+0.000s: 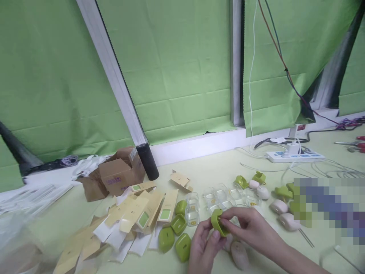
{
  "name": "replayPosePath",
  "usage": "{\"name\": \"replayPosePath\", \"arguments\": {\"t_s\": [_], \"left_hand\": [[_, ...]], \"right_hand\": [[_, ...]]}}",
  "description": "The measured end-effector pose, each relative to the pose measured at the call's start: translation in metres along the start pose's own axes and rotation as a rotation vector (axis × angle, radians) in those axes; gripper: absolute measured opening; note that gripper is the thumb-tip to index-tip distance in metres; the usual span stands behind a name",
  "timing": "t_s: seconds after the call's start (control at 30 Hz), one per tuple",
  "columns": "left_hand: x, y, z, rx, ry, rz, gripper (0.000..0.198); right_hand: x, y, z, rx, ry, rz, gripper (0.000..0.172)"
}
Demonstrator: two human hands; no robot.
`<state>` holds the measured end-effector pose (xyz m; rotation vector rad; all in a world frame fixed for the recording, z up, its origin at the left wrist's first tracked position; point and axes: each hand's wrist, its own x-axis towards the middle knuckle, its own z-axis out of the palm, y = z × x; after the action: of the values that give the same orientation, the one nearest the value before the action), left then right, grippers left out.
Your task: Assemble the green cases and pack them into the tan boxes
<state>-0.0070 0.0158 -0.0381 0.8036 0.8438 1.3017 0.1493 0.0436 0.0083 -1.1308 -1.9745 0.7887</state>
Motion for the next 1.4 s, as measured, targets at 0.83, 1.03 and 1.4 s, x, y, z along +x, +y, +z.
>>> {"name": "replayPosePath", "arguments": {"t_s": [0.83,1.03,1.4], "left_hand": [[-0.005,0.002,0.003,0.053,-0.019,-0.031,0.033],[-0.002,0.001,0.0,0.109,-0.051,0.043,0.033],[-0.001,0.008,-0.003,0.101,-0.014,-0.182,0.034]], "right_hand": [[-0.01,0.01,0.008,-0.446,0.061,-0.281,0.018],[-0.013,0.009,0.01,-0.412,0.027,-0.299,0.023],[-0.008,0.004,-0.001,-0.165,-0.063,-0.126,0.018]]}}
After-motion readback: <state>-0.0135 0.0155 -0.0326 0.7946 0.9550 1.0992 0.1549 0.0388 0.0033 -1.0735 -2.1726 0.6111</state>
